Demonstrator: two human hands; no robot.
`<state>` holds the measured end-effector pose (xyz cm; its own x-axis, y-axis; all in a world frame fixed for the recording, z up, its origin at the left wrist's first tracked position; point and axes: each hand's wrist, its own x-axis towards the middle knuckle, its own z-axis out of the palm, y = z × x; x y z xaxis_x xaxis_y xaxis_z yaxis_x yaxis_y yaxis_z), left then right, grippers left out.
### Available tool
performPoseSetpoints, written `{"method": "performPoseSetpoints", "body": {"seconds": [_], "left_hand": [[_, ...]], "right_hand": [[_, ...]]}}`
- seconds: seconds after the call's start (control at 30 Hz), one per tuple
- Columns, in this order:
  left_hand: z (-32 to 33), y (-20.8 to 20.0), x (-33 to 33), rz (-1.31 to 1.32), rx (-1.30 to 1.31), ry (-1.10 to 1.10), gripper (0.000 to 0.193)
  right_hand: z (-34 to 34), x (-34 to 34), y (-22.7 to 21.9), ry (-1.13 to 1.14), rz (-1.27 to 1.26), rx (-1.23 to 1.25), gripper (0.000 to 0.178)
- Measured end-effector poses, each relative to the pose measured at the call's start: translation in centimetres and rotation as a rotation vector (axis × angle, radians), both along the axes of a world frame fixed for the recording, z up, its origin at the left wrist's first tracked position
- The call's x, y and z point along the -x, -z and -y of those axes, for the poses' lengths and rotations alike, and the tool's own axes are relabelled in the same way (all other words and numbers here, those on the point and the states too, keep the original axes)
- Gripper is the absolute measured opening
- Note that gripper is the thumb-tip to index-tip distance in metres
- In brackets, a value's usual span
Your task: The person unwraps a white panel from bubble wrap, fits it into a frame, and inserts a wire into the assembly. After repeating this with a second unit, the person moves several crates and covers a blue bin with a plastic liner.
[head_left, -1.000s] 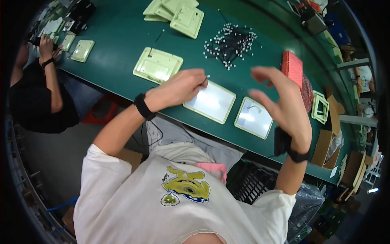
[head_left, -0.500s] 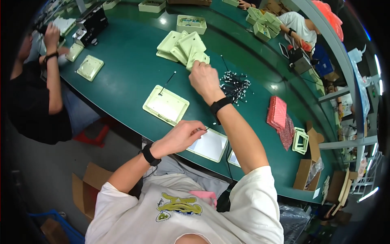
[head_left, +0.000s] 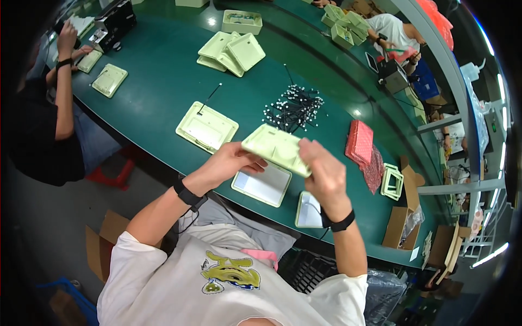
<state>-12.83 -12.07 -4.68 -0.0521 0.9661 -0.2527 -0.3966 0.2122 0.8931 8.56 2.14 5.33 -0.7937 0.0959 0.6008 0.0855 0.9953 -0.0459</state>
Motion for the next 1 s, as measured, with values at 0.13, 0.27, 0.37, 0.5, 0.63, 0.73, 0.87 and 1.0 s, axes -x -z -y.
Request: {"method": "performPoseSetpoints", "body": {"seconds": [0.13,0.27,0.37,0.5,0.63,0.73,0.87,1.0], "left_hand": [[0.6,-0.5,-0.1,0.003,-0.027,-0.035,0.033],[0.5,-0.4,-0.5,-0.01,-0.026,-0.064,0.035],[0.8,-0.6,-0.3,0.024,-0.017,-0.052,0.035],[1.0,-0.2,0.1,-0.087,-0.052,-0.046,0.037],[1.5,0.6,0.5,-0.123,-0.036,-0.061,0.039],[3.7,-1.2,2.1,-0.309,0.098,-0.089,0.042],[4.0,-2.7,1.9,-0.947,-0.238,0.044,0.06],[3.5,-1.7,1.3,-1.33,-0.44,0.278,0.078]], "right_hand": [[1.6,-0.7,1.5,-0.049,0.01,0.034,0.028],[1.6,-1.2,1.5,-0.047,0.036,-0.007,0.025],[1.6,-1.2,1.6,-0.027,0.064,0.02,0.022],[1.9,-0.9,2.3,-0.052,0.066,0.066,0.022],[2.9,-1.2,3.7,-0.033,0.09,0.12,0.02],[3.5,-1.8,5.1,-0.042,0.188,0.111,0.021],[4.5,-2.1,4.8,-0.019,0.443,0.019,0.027],[6.3,-2.9,3.4,0.035,0.698,0.136,0.043]]}}
